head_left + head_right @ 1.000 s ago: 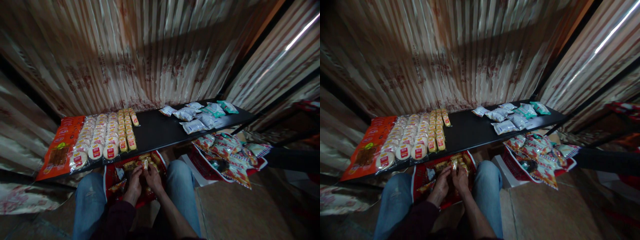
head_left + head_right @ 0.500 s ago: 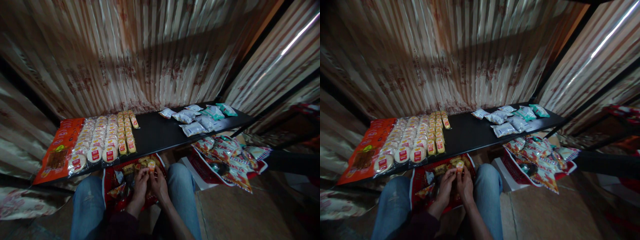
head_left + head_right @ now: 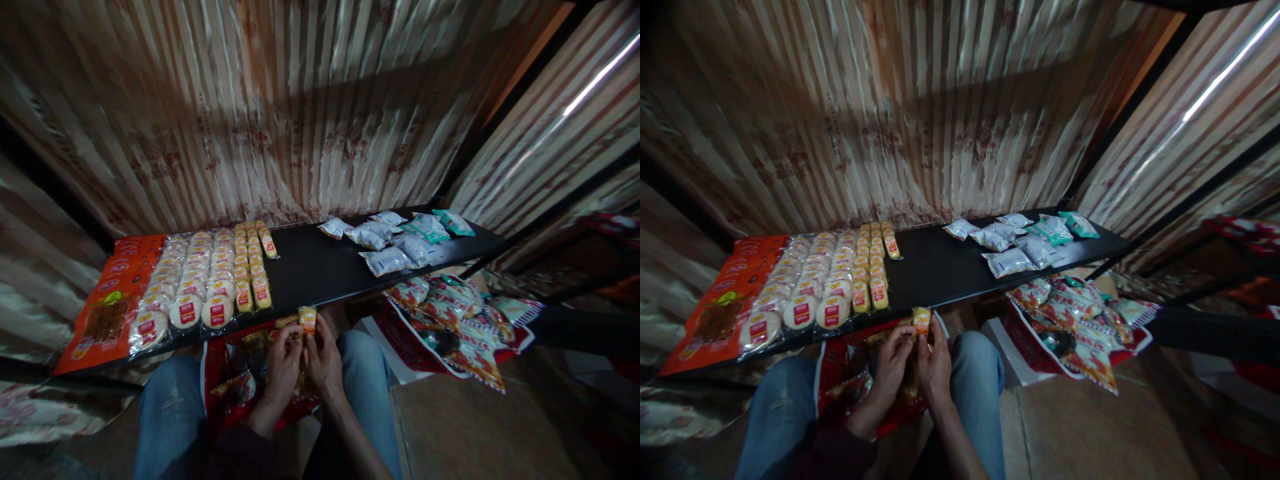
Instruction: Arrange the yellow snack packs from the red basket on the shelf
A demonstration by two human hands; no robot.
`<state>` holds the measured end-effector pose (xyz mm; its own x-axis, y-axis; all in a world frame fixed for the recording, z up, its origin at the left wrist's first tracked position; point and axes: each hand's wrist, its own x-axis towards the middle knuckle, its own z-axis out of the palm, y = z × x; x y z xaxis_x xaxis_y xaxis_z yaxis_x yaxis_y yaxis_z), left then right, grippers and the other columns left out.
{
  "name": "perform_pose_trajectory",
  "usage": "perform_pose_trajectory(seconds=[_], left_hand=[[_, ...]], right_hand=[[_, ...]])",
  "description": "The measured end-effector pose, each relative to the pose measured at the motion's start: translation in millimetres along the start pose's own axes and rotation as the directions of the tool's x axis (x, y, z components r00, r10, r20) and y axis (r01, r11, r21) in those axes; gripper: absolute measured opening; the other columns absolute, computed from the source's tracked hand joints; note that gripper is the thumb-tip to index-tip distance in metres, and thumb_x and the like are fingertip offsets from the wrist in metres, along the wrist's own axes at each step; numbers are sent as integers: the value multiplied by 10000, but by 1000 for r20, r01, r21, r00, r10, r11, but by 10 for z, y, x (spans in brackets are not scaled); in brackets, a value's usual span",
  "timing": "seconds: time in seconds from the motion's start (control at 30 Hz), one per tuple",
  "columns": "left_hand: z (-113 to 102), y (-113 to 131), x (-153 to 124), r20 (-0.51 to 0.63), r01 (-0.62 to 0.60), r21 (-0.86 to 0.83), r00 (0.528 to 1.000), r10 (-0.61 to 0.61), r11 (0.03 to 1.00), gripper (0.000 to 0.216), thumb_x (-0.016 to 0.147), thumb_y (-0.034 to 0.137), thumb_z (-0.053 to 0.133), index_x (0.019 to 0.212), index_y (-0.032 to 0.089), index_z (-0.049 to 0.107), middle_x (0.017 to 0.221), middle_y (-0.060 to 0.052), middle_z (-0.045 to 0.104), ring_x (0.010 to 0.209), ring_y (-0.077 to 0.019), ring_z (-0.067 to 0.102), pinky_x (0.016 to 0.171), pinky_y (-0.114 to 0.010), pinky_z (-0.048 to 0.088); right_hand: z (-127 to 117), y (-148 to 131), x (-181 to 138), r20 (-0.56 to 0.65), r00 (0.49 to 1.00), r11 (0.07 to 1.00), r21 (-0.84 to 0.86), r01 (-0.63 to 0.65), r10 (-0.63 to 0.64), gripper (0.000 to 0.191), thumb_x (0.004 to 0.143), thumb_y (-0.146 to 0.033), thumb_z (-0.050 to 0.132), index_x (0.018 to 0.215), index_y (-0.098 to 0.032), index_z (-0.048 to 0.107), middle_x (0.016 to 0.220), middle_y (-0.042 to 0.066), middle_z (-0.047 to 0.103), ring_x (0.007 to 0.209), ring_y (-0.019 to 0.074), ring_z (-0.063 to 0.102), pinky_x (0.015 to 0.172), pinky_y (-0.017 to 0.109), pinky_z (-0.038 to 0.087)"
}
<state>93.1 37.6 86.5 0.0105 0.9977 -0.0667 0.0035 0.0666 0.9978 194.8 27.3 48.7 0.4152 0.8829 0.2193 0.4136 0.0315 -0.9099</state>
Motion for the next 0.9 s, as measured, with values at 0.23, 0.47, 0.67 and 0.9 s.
perform_pose_trajectory(seconds=[0.23, 0.47, 0.67, 0.9], left_hand=[[37, 253, 334, -64, -68, -3, 996, 68, 998, 251, 779, 145, 535, 976, 205, 679, 1107, -78, 705, 1030, -204, 638, 970, -337, 471], [84, 453, 740, -110, -91, 43, 989, 95, 995, 256, 768, 95, 551, 960, 206, 678, 1175, -80, 677, 1125, -215, 605, 1021, -352, 447], [120, 407, 1007, -119, -98, 194, 985, 123, 976, 297, 810, 114, 519, 1068, 167, 657, 1286, -134, 628, 1259, -242, 542, 1121, -387, 365], [217, 351, 1224, -163, -23, 253, 984, 66, 967, 311, 833, 147, 520, 1114, 169, 652, 1402, -130, 555, 1383, -250, 429, 1192, -373, 252]], right_hand=[[56, -298, 447, 45, 999, 1000, 13, -6, 5, 501, 901, -400, 465, 1333, -157, 537, 1246, 138, 668, 1110, 238, 650, 1007, 402, 494], [310, -353, 1005, 136, 990, 998, 44, 38, -43, 467, 886, -296, 476, 1335, -180, 529, 1222, 104, 685, 1097, 212, 652, 995, 360, 490], [482, -346, 1275, 190, 981, 999, -38, -20, 26, 484, 876, -239, 481, 1355, -188, 521, 1178, 104, 708, 1019, 211, 676, 943, 347, 500], [649, -232, 1510, 207, 978, 997, -71, 14, 2, 494, 852, -197, 483, 1343, -199, 542, 1210, 77, 689, 1043, 189, 656, 975, 328, 486]])
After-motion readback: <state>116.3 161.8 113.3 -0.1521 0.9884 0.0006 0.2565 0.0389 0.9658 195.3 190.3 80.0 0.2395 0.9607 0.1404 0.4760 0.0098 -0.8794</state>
